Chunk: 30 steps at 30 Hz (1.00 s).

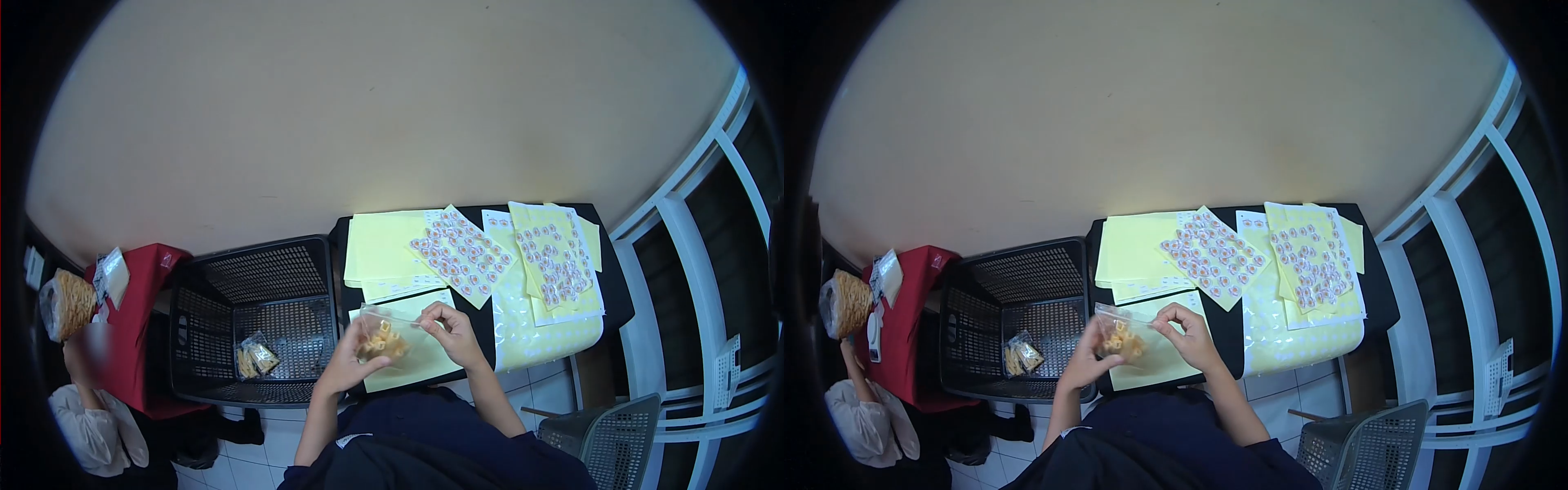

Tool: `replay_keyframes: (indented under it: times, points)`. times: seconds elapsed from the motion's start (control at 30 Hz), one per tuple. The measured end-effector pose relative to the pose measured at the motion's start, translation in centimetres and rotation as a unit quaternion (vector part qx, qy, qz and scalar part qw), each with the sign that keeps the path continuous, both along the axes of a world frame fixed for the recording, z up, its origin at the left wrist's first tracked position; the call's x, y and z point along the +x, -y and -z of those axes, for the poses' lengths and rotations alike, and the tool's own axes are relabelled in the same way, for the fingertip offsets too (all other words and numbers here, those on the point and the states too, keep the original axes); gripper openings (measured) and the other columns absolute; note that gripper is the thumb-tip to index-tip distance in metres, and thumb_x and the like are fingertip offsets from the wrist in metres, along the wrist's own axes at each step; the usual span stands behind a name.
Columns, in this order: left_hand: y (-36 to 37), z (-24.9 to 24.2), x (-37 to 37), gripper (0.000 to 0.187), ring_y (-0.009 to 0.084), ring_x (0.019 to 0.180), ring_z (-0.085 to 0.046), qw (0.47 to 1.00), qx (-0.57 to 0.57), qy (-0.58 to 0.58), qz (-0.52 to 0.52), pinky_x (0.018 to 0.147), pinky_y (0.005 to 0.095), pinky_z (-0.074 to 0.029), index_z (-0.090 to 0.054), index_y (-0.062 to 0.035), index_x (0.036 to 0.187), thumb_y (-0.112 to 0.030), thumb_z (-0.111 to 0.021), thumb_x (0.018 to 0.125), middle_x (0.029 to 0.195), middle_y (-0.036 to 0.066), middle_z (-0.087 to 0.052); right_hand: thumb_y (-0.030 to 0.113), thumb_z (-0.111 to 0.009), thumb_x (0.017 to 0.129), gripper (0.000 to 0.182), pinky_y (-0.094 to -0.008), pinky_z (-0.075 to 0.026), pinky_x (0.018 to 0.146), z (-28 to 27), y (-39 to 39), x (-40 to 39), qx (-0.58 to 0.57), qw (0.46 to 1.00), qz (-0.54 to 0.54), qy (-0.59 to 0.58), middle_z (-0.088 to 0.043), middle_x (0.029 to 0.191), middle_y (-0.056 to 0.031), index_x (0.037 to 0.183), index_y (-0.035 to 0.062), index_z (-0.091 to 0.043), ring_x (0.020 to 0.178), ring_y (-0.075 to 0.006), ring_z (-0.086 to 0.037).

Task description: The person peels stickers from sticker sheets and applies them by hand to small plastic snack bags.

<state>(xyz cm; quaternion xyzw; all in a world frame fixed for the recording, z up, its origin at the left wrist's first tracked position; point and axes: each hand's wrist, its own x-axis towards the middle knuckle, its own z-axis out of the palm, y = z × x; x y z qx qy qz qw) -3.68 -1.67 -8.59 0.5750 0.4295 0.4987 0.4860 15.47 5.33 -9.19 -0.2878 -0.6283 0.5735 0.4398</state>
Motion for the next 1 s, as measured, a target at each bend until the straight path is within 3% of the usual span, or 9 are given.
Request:
replay_keyframes:
  times: [0.07, 0.17, 0.23, 0.27, 0.37, 0.6, 0.67, 0.77, 1.0]
  points:
    - [-0.8, 1.7, 0.7, 0.057, 0.0162, 0.1, -0.049, 0.987, -0.148, 0.017, 0.054, 0.085, 0.0285, -0.04, -0.034, -0.0017, 0.121, -0.008, -0.064, 0.073, 0.111, 0.011, -0.049, 0.01, -0.056, 0.08, 0.008, -0.0243, -0.041, 0.073, 1.3, -0.2, 0.2, -0.077, 0.996, -0.001, -0.051, -0.055, 0.076, -0.0034, 0.079, 0.0017, -0.054, 0.076, -0.0097, -0.052]
    - [-2.5, 5.1, 1.5, 0.045, 0.0154, 0.096, -0.051, 0.976, -0.171, 0.124, 0.055, 0.082, 0.0276, -0.043, -0.035, -0.0015, 0.121, -0.014, -0.053, 0.082, 0.104, 0.01, -0.052, 0.009, -0.055, 0.081, 0.007, -0.0222, -0.042, 0.07, 3.6, -1.9, 1.3, -0.051, 0.996, 0.06, -0.047, -0.055, 0.078, -0.0035, 0.08, 0.0015, -0.054, 0.073, -0.0089, -0.052]
    - [-3.2, 5.6, 1.6, 0.042, 0.0169, 0.092, -0.054, 0.918, -0.279, 0.278, 0.044, 0.079, 0.029, -0.045, -0.035, -0.0037, 0.123, -0.03, -0.035, 0.09, 0.102, 0.01, -0.052, 0.009, -0.055, 0.08, 0.008, -0.0214, -0.042, 0.067, 4.4, -3.7, 2.1, -0.073, 0.988, 0.137, -0.004, -0.055, 0.077, -0.0034, 0.081, 0.001, -0.054, 0.072, -0.0086, -0.052]
    - [-3.3, 6.3, 1.5, 0.042, 0.0169, 0.092, -0.054, 0.918, -0.28, 0.278, 0.045, 0.079, 0.029, -0.045, -0.035, -0.0037, 0.123, -0.03, -0.035, 0.09, 0.102, 0.01, -0.052, 0.009, -0.056, 0.08, 0.008, -0.0205, -0.043, 0.065, 4.7, -4.9, 2.5, -0.095, 0.973, 0.209, 0.039, -0.056, 0.077, -0.0034, 0.082, 0.0006, -0.055, 0.07, -0.0083, -0.052]
    - [-3.7, 9.7, 1.3, 0.049, 0.0171, 0.084, -0.055, 0.801, -0.318, 0.494, 0.11, 0.072, 0.0295, -0.047, -0.035, -0.0067, 0.125, -0.04, -0.025, 0.09, 0.1, 0.008, -0.053, 0.008, -0.057, 0.078, 0.013, -0.021, -0.043, 0.058, 6.5, -9.0, 3.4, -0.002, 0.945, 0.31, 0.108, -0.057, 0.073, -0.0044, 0.087, -0.0008, -0.057, 0.065, -0.009, -0.054]
    - [-3.9, 10.4, 1.7, 0.048, 0.0178, 0.084, -0.056, 0.806, -0.373, 0.449, 0.097, 0.071, 0.0322, -0.048, -0.035, -0.0085, 0.125, -0.04, -0.027, 0.09, 0.101, 0.008, -0.053, 0.003, -0.057, 0.074, 0.011, -0.024, -0.046, 0.056, 7.8, -16.8, 3.9, 0.126, 0.904, 0.318, 0.256, -0.059, 0.076, -0.0085, 0.084, -0.002, -0.058, 0.062, -0.0127, -0.056]
    - [-3.9, 10.5, 1.6, 0.047, 0.018, 0.085, -0.056, 0.803, -0.362, 0.461, 0.11, 0.072, 0.0323, -0.048, -0.035, -0.0088, 0.126, -0.039, -0.027, 0.09, 0.101, 0.008, -0.053, 0.004, -0.058, 0.07, 0.015, -0.0302, -0.046, 0.058, 7.5, -17.7, 3.5, 0.142, 0.882, 0.334, 0.301, -0.057, 0.072, -0.0105, 0.085, -0.0003, -0.057, 0.064, -0.022, -0.057]
    - [-3.8, 10.4, 1.7, 0.046, 0.0184, 0.085, -0.055, 0.802, -0.36, 0.463, 0.111, 0.073, 0.0326, -0.048, -0.034, -0.0095, 0.126, -0.038, -0.026, 0.091, 0.101, 0.009, -0.053, 0.006, -0.06, 0.07, 0.017, -0.0335, -0.047, 0.06, 7.9, -18.9, 3.2, 0.119, 0.868, 0.318, 0.362, -0.059, 0.073, -0.0112, 0.086, 0.0008, -0.058, 0.066, -0.0245, -0.059]
    - [-3.9, 10.5, 1.8, 0.045, 0.0187, 0.087, -0.055, 0.809, -0.359, 0.451, 0.115, 0.075, 0.0329, -0.047, -0.034, -0.0099, 0.126, -0.036, -0.026, 0.091, 0.103, 0.009, -0.052, 0.009, -0.061, 0.069, 0.024, -0.0285, -0.047, 0.059, 8.7, -20.1, 3.0, 0.072, 0.859, 0.323, 0.391, -0.062, 0.068, -0.01, 0.091, -0.0009, -0.057, 0.06, -0.0185, -0.06]
